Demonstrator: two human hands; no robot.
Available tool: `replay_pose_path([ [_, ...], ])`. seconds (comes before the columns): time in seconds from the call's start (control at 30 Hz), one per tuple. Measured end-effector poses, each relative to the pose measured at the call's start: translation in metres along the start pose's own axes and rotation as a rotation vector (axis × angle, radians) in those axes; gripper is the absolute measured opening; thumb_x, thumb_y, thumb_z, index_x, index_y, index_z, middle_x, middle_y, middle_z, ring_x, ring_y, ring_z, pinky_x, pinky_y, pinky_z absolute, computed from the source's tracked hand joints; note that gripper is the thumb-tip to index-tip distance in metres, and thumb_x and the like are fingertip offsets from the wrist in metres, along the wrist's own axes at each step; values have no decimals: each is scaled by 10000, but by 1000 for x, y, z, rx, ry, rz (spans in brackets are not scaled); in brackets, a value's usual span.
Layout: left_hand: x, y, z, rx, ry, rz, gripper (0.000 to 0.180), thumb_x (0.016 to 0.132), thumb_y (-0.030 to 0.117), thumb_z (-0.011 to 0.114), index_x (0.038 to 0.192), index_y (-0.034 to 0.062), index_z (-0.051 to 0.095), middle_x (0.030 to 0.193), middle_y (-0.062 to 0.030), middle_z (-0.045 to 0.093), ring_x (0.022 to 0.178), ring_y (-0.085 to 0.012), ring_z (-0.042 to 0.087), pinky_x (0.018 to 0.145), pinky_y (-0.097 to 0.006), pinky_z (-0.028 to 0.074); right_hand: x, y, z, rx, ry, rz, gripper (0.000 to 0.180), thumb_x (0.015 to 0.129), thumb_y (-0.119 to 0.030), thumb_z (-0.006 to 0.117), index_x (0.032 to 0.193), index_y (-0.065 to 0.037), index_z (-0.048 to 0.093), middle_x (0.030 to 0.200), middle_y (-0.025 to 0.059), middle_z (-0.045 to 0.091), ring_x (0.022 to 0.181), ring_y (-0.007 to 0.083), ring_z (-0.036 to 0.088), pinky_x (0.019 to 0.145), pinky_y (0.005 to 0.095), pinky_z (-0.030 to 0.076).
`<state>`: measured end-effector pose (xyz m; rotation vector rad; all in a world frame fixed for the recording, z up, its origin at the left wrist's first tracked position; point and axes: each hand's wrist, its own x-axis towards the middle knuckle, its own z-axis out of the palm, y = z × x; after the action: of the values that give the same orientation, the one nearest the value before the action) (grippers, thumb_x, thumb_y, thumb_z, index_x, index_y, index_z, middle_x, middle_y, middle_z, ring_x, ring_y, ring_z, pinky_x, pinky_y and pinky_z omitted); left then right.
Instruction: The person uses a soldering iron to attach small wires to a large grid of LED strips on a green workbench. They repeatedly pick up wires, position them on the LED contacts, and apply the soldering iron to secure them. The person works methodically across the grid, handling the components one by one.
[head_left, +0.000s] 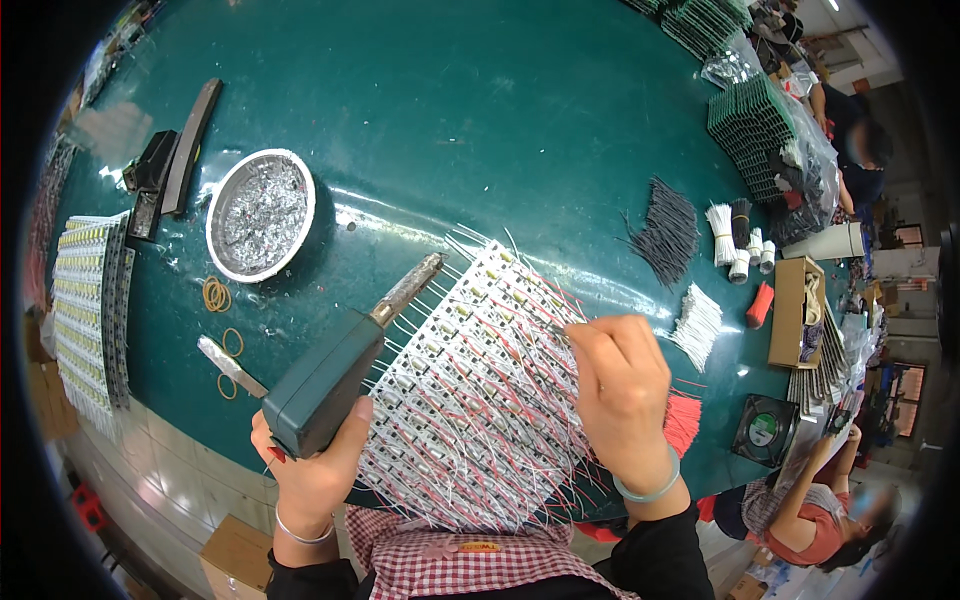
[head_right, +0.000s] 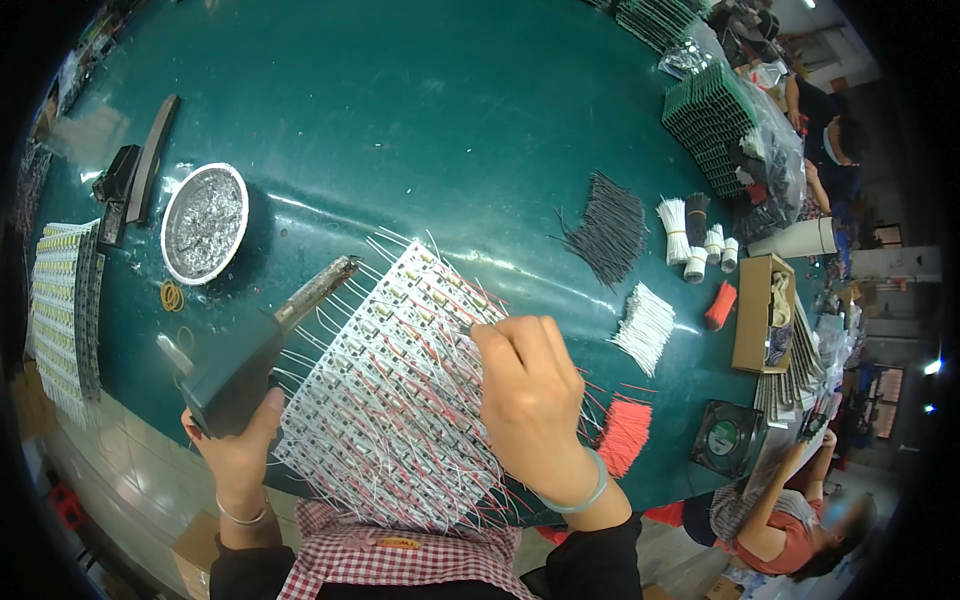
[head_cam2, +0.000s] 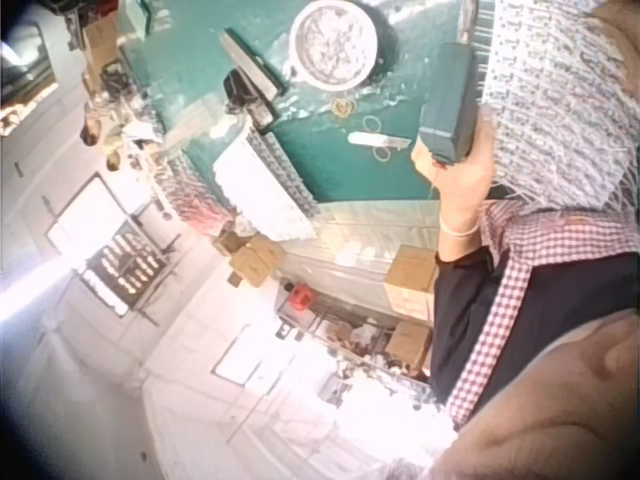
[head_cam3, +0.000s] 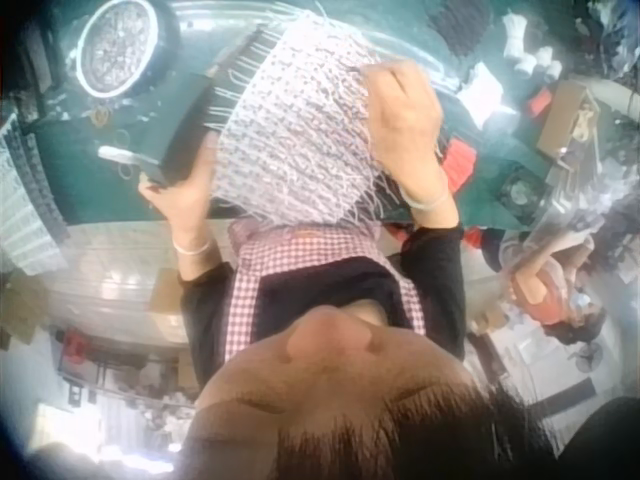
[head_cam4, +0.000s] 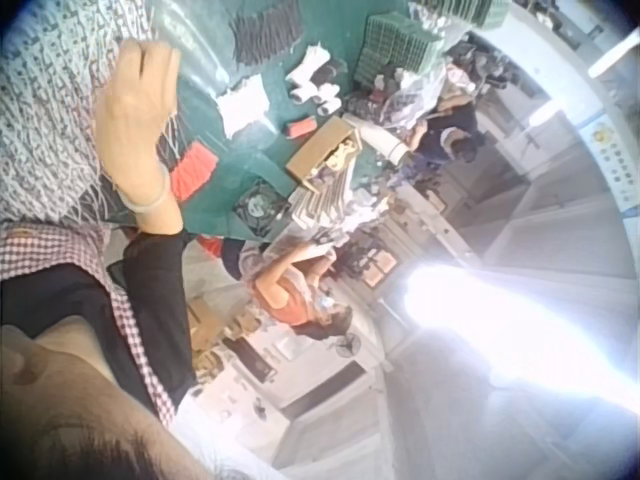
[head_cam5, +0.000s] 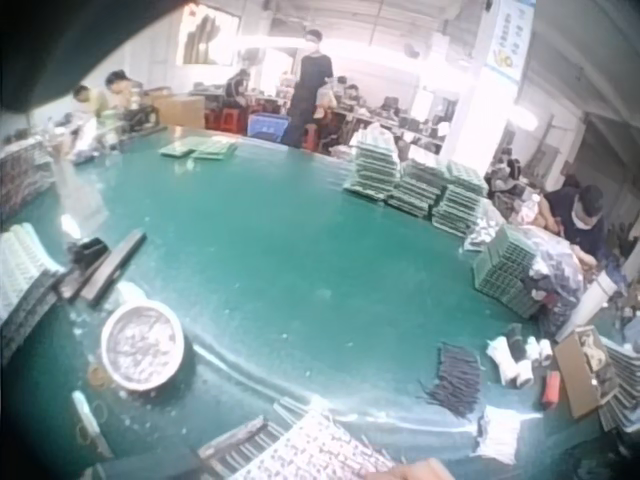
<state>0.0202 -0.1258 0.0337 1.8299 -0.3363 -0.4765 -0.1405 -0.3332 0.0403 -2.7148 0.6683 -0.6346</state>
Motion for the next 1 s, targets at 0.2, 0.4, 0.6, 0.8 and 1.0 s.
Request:
replay_pose_path([
  [0.2,1,0,0,-14,1,41,241,740,21,799,948,-62,709,823,-73,721,690,-107,632,645,-241,492,6,-9,17,151,16,-50,296,694,91,645,972,-10,650,866,98,573,788,266,583,637,361,486],
  [0.4,-1,-1,-4,14,-12,34,233,734,25,796,938,-54,716,808,-63,715,683,-99,623,637,-244,486,3,1,65,227,10,-51,298,722,106,630,1002,11,668,880,112,572,802,280,580,657,367,487],
  [0.6,0,-1,-4,4,13,18,231,726,15,793,933,-53,717,800,-65,711,674,-100,619,629,-245,484,3,0,71,231,-16,-27,305,735,108,625,1026,31,673,882,120,567,811,281,577,674,376,487],
  [0.8,1,-7,-4,-17,8,49,234,728,14,798,937,-50,716,802,-67,710,685,-100,621,634,-245,485,4,2,71,239,-25,-17,289,739,105,622,1008,17,681,870,109,556,797,272,570,666,370,484],
  [1.0,1,-5,-5,-20,3,16,238,727,11,799,942,-49,716,819,-66,713,694,-104,627,641,-246,488,3,4,73,248,-14,-30,272,745,89,644,1000,4,686,860,103,552,787,264,561,655,366,479],
])
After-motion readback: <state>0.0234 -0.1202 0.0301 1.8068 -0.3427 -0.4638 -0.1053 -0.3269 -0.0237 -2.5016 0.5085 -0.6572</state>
